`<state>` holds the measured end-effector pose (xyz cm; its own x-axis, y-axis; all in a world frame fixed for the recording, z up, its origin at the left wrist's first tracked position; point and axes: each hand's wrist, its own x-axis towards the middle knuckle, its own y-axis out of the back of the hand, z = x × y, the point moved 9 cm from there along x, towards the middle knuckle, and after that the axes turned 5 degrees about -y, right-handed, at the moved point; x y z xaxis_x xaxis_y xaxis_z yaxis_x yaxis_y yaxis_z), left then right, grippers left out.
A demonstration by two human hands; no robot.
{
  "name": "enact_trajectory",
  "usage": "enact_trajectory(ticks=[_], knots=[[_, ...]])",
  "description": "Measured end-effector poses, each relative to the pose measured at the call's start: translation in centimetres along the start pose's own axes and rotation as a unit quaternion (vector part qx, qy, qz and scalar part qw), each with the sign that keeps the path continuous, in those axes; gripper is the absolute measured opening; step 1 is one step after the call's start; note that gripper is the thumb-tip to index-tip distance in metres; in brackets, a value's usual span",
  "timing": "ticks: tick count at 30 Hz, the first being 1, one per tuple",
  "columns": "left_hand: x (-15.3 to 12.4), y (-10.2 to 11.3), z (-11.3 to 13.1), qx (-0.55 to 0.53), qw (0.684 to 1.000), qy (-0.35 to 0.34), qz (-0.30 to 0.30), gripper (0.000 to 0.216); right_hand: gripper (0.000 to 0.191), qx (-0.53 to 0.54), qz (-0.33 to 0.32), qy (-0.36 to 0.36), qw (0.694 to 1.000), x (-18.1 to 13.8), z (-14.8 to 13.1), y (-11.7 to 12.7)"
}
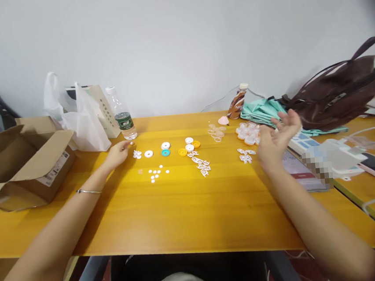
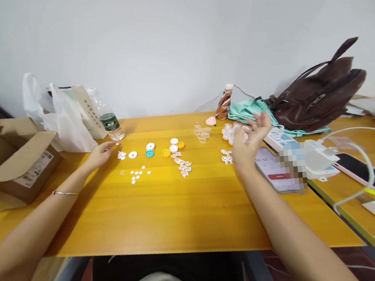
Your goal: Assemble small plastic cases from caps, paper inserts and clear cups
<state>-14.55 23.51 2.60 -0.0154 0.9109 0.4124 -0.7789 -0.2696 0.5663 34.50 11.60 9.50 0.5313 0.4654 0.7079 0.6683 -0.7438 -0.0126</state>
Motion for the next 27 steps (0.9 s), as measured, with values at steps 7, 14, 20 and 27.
enact_trajectory(ticks=[7, 14, 20, 27], knots=[[-1.7, -1.1, 0.7, 0.026, 0.999, 0.003, -0.043, 0.023, 0.071, 0.047, -0.132, -0.039, 0.989, -2.4, 1.0, -3.4], [-3.8, -0.9, -1.5, -0.022, 0.996, 0.084, 0.008, 0.029, 0.07, 0.048, -0.18, -0.084, 0.979, -3.4, 3.9, -5.4], [-4.7, -0.7, -2.3, -0.069, 0.991, 0.098, 0.061, 0.033, 0.072, -0.034, -0.21, -0.076, 0.974, -3.9, 6.0, -6.5], [-4.9, -0.8, -1.6, -0.074, 0.993, 0.08, 0.049, 0.022, 0.065, -0.153, -0.317, 0.011, 0.936, -5.9, 4.5, -8.2]])
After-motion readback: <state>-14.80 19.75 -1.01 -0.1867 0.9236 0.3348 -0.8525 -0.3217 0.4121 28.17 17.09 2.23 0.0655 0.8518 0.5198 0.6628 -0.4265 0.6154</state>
